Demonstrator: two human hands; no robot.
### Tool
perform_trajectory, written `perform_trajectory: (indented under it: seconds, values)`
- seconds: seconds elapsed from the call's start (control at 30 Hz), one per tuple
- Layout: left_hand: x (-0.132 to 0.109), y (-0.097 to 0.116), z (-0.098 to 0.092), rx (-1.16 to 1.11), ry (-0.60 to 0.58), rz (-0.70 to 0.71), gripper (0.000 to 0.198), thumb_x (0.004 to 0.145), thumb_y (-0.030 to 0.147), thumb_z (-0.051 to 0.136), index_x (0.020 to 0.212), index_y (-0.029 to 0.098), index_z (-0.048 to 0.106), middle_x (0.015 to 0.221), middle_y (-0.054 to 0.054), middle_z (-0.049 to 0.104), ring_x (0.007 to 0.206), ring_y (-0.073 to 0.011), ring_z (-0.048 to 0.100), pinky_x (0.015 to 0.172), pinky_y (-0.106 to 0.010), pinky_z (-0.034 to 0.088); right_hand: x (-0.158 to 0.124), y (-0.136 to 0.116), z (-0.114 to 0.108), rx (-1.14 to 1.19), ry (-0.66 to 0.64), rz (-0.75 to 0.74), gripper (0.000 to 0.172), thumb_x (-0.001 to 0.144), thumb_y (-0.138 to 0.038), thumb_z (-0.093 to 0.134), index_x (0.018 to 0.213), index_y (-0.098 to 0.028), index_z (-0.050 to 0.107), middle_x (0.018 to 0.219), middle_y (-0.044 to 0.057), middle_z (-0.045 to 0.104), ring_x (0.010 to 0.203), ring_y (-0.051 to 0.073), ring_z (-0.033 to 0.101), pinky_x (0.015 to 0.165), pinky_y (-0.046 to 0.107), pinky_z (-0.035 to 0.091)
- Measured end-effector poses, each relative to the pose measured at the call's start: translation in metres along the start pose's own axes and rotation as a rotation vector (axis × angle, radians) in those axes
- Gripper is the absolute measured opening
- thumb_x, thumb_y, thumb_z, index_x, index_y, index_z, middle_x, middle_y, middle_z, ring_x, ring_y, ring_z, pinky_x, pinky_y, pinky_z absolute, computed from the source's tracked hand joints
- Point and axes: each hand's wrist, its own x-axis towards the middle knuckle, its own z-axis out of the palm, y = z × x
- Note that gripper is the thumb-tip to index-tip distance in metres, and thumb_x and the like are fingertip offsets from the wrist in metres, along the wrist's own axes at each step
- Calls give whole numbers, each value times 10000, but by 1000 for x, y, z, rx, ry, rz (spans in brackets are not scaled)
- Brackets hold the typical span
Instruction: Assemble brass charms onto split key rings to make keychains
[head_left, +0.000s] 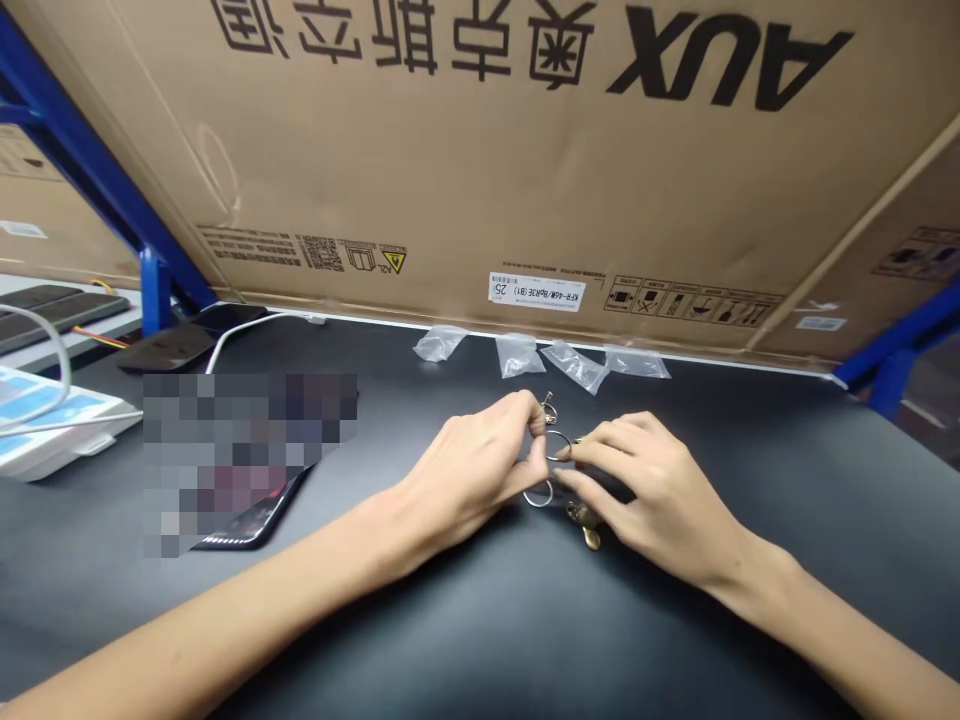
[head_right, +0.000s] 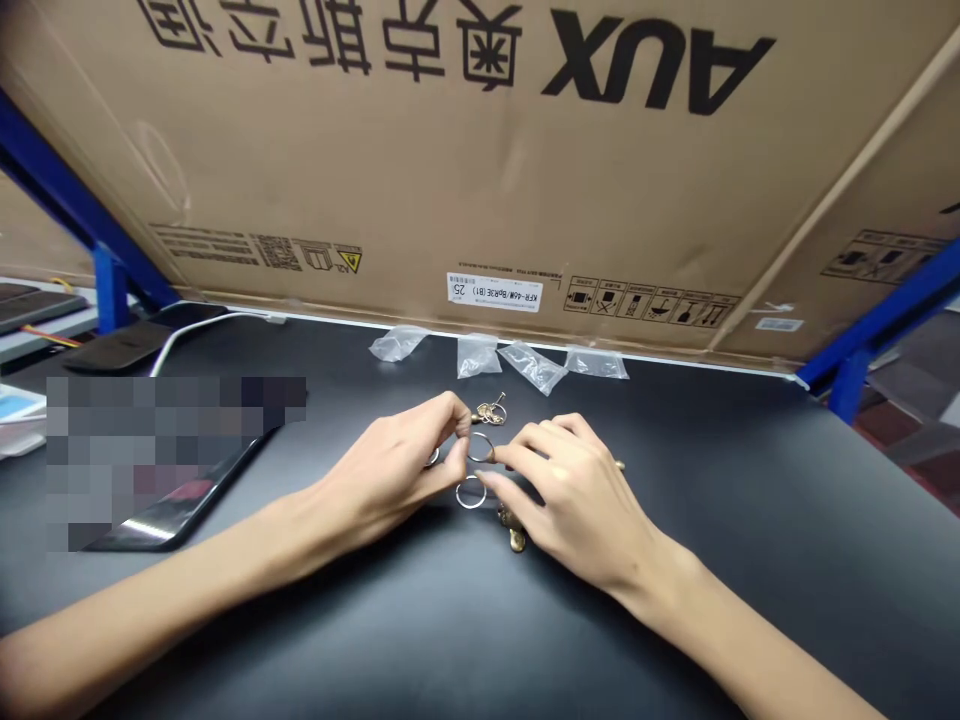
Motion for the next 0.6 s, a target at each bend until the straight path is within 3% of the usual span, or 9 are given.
perform_trajectory:
  seconds: [0.17, 0.27, 0.4, 0.6]
  values:
    - [-2, 4, 7, -167, 37, 35, 70, 908, 189, 491, 886, 200, 556, 786, 18, 561, 635, -117, 487, 602, -248, 393, 0, 0, -3, 20, 134, 25, 109, 967, -173, 552, 969, -185, 660, 886, 29, 719, 785, 164, 634, 803, 325, 447]
    - [-2, 7, 7, -393, 53, -51, 122, 925, 247, 531, 937, 187, 637, 890, -8, 609, 633, -96, 521, 593, -233, 438, 1, 3, -4, -1, 129, 36, 101, 967, -179, 554, 982, -183, 654, 887, 26, 716, 778, 165, 634, 808, 327, 443]
    - [-1, 12, 3, -642, -32, -129, 264, 962, 332, 491, 927, 181, 705, 955, -33, 643, 666, -104, 584, 602, -231, 486, 1, 8, -4, -8, 99, 57, 123, 971, -177, 537, 998, -190, 656, 891, 27, 712, 768, 168, 628, 828, 353, 427]
    - [-2, 13, 3, -775, -78, -106, 220, 941, 262, 524, 915, 176, 726, 935, -41, 636, 618, -91, 575, 589, -226, 502, 1, 8, -6, 11, 112, 85, 115, 968, -175, 546, 961, -205, 657, 871, 14, 706, 762, 161, 612, 822, 352, 419]
